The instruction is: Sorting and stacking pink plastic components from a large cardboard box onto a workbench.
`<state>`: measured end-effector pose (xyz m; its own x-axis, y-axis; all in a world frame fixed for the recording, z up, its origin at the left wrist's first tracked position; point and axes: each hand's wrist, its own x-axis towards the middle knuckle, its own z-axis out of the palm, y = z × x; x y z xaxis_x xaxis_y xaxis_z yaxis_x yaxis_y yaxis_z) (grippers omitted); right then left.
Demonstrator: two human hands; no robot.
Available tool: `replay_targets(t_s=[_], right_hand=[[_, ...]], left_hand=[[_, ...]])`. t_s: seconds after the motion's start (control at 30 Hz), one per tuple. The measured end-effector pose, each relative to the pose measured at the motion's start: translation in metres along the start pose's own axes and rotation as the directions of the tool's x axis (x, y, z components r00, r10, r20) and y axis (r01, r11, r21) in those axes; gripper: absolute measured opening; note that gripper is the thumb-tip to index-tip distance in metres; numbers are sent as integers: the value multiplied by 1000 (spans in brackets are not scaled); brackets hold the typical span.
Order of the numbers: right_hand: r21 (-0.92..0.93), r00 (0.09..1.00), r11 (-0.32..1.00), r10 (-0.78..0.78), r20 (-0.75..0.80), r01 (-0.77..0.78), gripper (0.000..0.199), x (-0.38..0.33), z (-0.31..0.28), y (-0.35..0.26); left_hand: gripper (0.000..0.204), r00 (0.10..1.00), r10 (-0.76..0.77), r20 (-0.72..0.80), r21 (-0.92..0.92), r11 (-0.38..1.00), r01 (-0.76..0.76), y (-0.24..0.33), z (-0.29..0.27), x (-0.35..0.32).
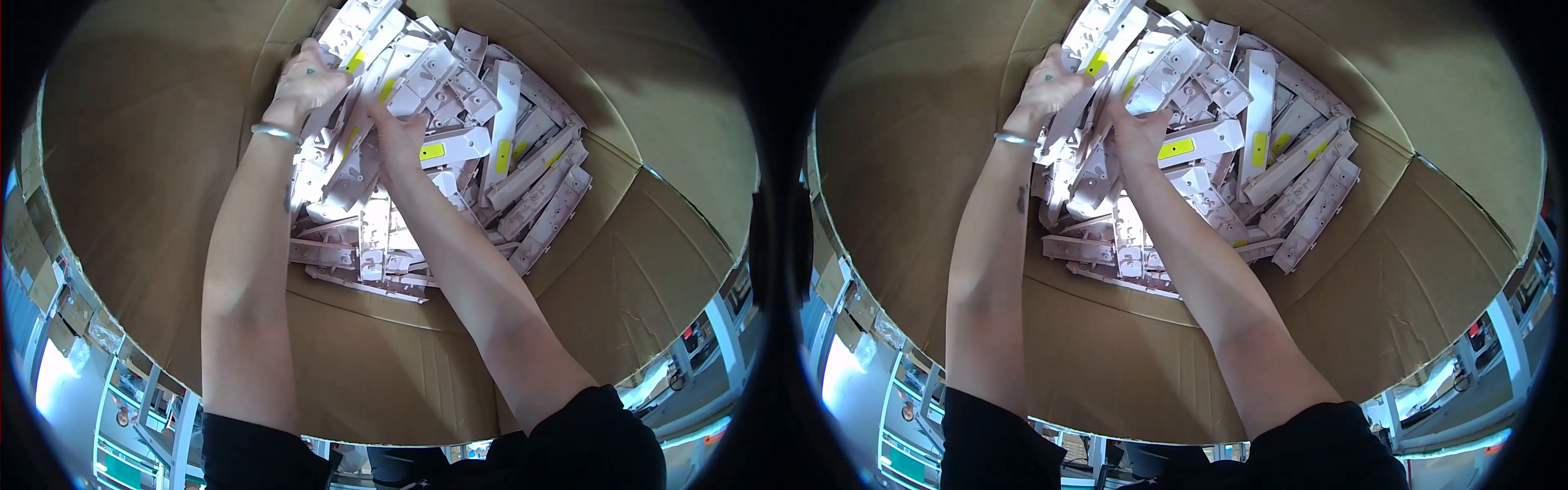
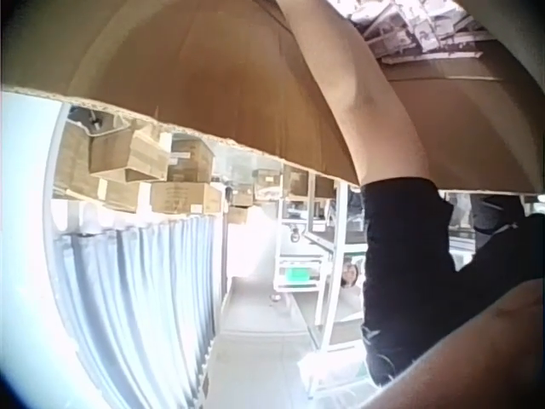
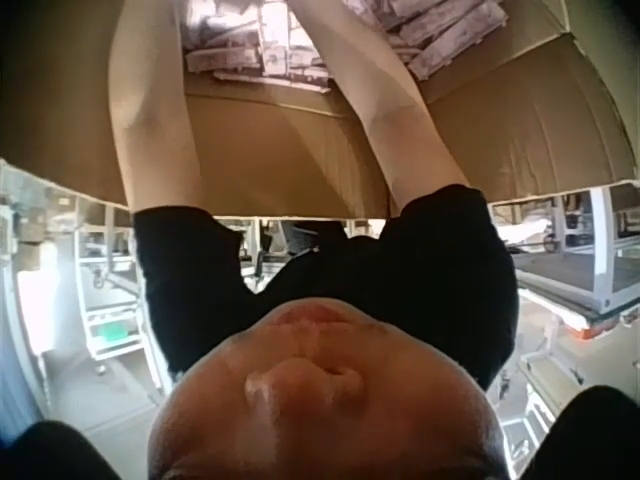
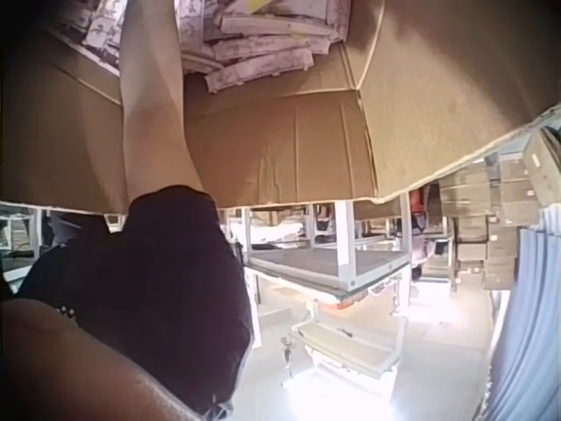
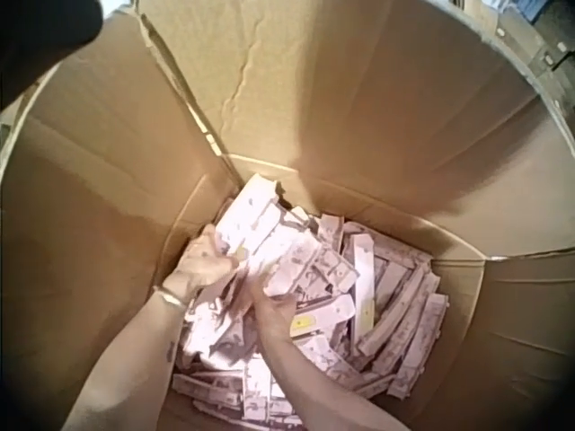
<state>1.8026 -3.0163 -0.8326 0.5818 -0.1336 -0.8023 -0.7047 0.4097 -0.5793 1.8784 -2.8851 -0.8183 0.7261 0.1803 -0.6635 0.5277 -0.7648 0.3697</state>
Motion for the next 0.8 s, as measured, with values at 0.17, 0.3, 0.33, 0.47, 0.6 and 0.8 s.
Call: replay_targets(t_s=[0.17,0.3,0.33,0.47,0.6,0.8], right_hand=[[-295,998,954,-67,-4,62,49,17,-4,22],[-225,994,970,-106,-34,96,58,21,-14,23],[-219,992,971,-109,-59,94,59,25,-20,22],[-38,977,999,2,213,6,57,4,-24,-7],[-12,955,1000,25,295,-22,57,2,-23,-10],[-90,947,996,2,321,28,61,4,-28,-6]], left_hand=[[74,993,116,-20,-433,894,-113,-21,15,4],[79,998,9,65,-119,993,-1,-22,22,-17],[80,995,4,102,-116,993,8,-23,26,-21],[78,965,-77,252,-54,994,93,-30,15,-58],[76,986,-36,164,-531,839,119,-56,48,-74],[76,965,-263,-15,-60,963,262,-42,52,-87]])
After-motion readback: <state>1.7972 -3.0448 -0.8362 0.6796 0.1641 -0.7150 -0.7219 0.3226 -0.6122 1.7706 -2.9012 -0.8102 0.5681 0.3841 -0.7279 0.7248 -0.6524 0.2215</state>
